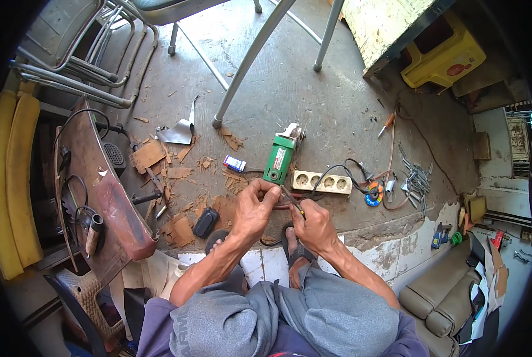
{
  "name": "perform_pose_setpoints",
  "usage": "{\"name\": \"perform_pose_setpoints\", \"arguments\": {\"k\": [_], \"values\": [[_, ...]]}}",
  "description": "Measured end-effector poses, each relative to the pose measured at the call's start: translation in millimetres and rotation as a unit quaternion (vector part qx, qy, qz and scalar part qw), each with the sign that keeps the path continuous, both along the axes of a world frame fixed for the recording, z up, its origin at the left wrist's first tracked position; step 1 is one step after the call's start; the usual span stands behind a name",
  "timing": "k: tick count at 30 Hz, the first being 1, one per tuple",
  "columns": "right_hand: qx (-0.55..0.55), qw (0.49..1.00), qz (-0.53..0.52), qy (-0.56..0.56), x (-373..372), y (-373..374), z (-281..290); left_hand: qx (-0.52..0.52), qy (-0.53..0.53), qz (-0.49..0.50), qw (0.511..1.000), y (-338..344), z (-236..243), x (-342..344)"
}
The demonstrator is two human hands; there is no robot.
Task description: The person repairs a power cable by stripping the insulation from the wire ends using a pair of pliers and then twisting the wires together to form a connection.
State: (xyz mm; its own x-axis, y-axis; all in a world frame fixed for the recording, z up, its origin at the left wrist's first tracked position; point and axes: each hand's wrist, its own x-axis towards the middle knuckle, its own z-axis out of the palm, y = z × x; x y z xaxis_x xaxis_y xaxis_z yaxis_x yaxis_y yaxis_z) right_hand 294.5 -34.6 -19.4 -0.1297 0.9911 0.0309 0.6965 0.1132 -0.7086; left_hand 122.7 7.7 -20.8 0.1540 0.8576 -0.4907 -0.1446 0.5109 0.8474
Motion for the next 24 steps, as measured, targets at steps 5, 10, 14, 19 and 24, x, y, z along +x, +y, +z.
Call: {"name": "perform_pose_setpoints", "arguments": {"k": [5, 10, 14, 19, 24], "values": [[0.02, 0.994, 0.007, -0.109, -2, -2, 13, 0.013, 0.027, 0.0, 1.0, 0, 2, 1], [-0.035, 0.995, 0.002, 0.098, 3, 2, 0, -0.004, -0.06, 0.019, 0.998, 1, -8, 1], [-0.371, 0.857, -0.051, 0.355, 7, 5, 11, -0.026, -0.135, 0.021, 0.99, -1, -16, -6], [-0.3, 0.917, -0.024, 0.261, 10, -1, -5, -0.038, -0.081, -0.001, 0.996, -1, -6, -5], [0.023, 0.999, 0.029, -0.023, 4, -1, -8, 0.009, 0.011, -0.015, 1.0, -3, -9, -3]]}}
